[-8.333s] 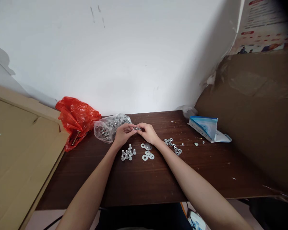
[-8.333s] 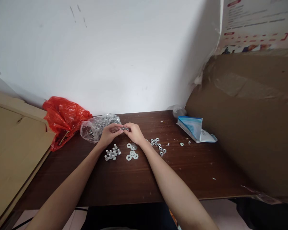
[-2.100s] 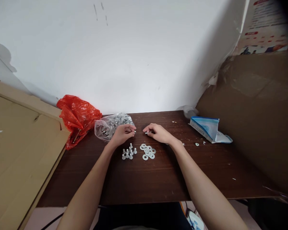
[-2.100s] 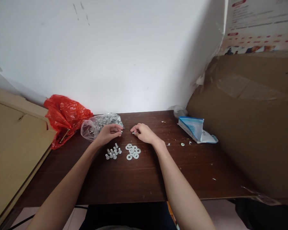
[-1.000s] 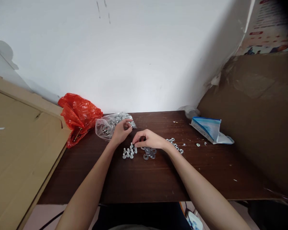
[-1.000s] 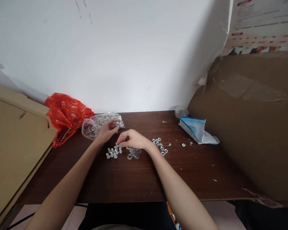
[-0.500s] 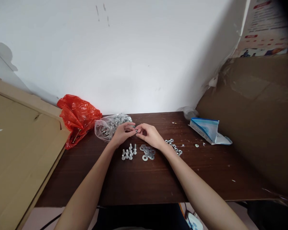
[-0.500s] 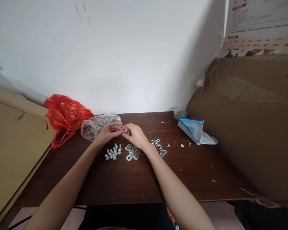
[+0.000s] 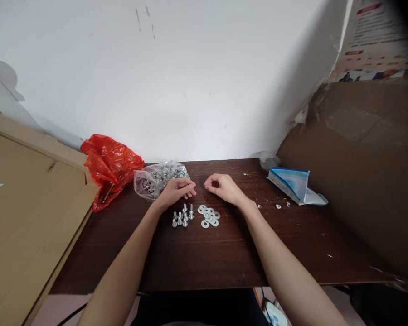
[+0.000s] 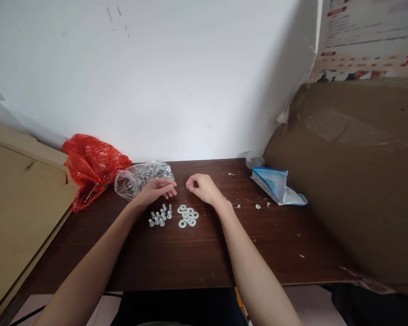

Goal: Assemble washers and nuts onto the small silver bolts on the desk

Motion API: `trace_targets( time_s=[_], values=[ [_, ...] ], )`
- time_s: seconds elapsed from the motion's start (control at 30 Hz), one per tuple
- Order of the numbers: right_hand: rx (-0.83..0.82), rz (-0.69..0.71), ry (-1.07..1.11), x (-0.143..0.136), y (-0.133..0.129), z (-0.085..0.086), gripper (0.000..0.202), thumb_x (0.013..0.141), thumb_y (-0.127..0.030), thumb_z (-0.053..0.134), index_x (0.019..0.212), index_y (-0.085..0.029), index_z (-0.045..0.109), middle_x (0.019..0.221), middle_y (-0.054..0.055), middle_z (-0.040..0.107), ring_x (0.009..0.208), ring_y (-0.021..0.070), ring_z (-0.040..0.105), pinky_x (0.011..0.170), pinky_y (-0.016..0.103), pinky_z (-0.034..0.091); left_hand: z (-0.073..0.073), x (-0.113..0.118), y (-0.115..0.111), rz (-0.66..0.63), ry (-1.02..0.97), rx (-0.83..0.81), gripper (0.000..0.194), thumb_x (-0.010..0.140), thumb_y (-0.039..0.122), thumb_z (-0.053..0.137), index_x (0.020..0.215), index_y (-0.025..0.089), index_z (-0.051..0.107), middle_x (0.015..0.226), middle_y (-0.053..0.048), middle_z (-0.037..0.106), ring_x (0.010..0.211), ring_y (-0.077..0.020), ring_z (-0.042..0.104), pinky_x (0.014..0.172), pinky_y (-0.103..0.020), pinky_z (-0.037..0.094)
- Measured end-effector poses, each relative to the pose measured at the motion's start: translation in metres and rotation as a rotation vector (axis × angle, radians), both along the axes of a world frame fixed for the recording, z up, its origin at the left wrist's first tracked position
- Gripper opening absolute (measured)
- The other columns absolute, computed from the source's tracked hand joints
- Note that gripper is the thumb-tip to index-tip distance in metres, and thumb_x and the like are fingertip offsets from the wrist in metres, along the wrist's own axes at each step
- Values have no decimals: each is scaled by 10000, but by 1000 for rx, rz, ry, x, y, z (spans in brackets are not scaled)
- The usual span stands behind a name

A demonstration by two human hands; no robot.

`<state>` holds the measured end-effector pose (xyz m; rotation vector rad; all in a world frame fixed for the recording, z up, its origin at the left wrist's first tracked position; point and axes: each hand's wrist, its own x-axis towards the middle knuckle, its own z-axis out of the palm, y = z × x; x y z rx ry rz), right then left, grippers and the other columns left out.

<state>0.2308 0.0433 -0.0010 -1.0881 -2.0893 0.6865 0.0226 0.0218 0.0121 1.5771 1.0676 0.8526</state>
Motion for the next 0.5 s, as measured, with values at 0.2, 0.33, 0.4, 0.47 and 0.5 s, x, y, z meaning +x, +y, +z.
trace_targets(
  time_s=[0.2, 0.33, 0.4, 0.47, 0.5],
  values=[
    [-128, -59, -112, 27, 6, 0, 257, 762, -398, 604, 671, -163, 656, 662, 13, 644, 619, 143, 538, 606, 263, 385, 4, 1, -4, -212, 76, -39, 284, 810, 365, 569, 881, 103, 654, 685, -76, 695, 596, -119, 620, 575, -221, 463],
    [-131, -95, -125, 35, 9, -3, 361, 788, -478, 563, 616, -167, 627, 607, 18, 625, 573, 142, 524, 583, 267, 379, 5, 0, -6, -264, 120, -37, 257, 815, 354, 565, 836, 114, 654, 613, -56, 679, 560, -117, 610, 571, -219, 449],
    [-136, -77, -100, 35, 9, -4, 404, 818, -501, 516, 619, -168, 626, 605, 25, 628, 568, 142, 536, 588, 270, 393, 5, -1, -7, -270, 120, -36, 245, 814, 350, 568, 833, 121, 652, 603, -49, 676, 581, -129, 627, 604, -233, 461],
    [-164, -37, -67, 33, 9, -4, 424, 833, -515, 491, 636, -166, 630, 615, 32, 638, 577, 144, 561, 597, 270, 415, 5, -1, -7, -273, 118, -41, 234, 812, 344, 571, 836, 126, 652, 599, -45, 674, 592, -138, 639, 624, -244, 467],
    [-187, -15, -53, 32, 8, -4, 428, 835, -521, 488, 646, -164, 631, 615, 35, 641, 575, 145, 571, 595, 269, 425, 5, -1, -7, -274, 122, -40, 230, 812, 340, 570, 837, 127, 652, 600, -45, 675, 590, -139, 639, 621, -243, 465]
  ],
)
